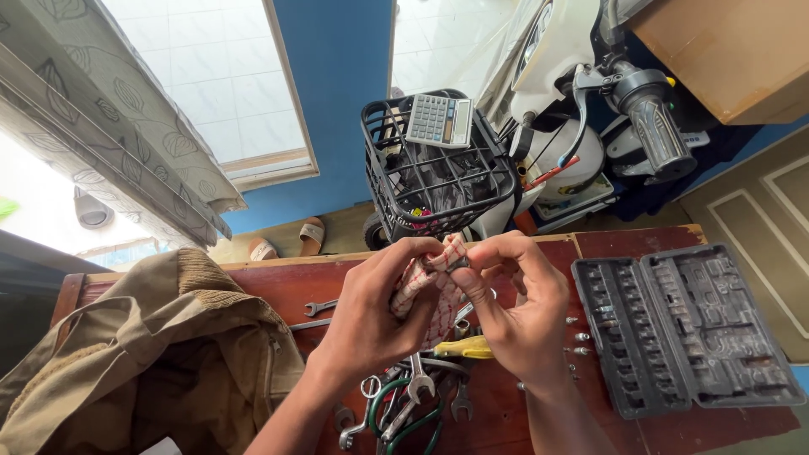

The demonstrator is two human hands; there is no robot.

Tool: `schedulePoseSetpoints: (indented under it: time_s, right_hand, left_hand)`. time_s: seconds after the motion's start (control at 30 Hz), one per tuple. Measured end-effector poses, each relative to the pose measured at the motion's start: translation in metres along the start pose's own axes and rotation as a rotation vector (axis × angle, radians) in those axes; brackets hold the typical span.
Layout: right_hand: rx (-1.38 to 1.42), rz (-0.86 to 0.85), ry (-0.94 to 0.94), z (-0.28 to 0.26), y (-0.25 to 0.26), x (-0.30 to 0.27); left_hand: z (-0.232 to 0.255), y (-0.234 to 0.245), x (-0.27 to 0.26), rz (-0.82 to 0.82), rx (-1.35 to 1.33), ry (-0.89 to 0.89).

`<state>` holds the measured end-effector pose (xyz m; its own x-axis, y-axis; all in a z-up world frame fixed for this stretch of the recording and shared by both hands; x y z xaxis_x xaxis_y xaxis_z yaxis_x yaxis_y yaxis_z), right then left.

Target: The person picks up small metal fasteners from a wooden table and wipes each one with a red-and-white checkered cloth. They place the cleaned fasteners into a black plastic organizer case. The workspace includes scattered tools and a scooter in the background.

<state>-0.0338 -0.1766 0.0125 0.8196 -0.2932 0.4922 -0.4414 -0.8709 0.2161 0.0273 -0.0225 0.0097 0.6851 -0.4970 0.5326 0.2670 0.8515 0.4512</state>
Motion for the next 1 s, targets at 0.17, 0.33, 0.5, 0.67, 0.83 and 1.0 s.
schedulePoseSetpoints:
  time_s: [0.17, 0.33, 0.5, 0.67, 0.83, 1.0]
  right_hand:
    - [-0.044, -0.016, 0.018, -0.003, 0.002, 0.002]
    - [-0.064, -0.011, 0.05, -0.005, 0.003, 0.003]
    - [0.043, -0.04, 0.031, -0.009, 0.002, 0.0]
    - [0.041, -0.043, 0.014, -0.014, 0.005, -0.005]
    - [0.114, -0.078, 0.033, -0.029, 0.009, -0.006]
    - [0.158, -0.143, 0.072, -0.047, 0.016, -0.007]
  left_hand:
    - [-0.001, -0.004, 0.0, -0.013, 0.02, -0.028]
    - [0.005, -0.003, 0.001, -0.017, 0.03, -0.089]
    - [0.011, -0.003, 0.0, 0.008, 0.143, -0.17]
    - [0.018, 0.001, -0.001, -0.003, 0.175, -0.208]
    - [0.03, 0.005, -0.003, 0.0, 0.213, -0.238]
    - [0.038, 0.001, -0.006, 0.03, 0.17, -0.292]
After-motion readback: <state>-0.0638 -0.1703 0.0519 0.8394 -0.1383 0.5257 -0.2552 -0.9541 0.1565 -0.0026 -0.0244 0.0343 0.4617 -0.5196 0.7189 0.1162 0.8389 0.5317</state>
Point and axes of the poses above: each hand's wrist, its own x-axis towards the middle knuckle, its own y-axis out of the back of the hand, z = x × y, the point moved 4 cm from there along x, towards the middle knuckle, and after that the axes turned 7 degrees about x, right-handed, at the moved point
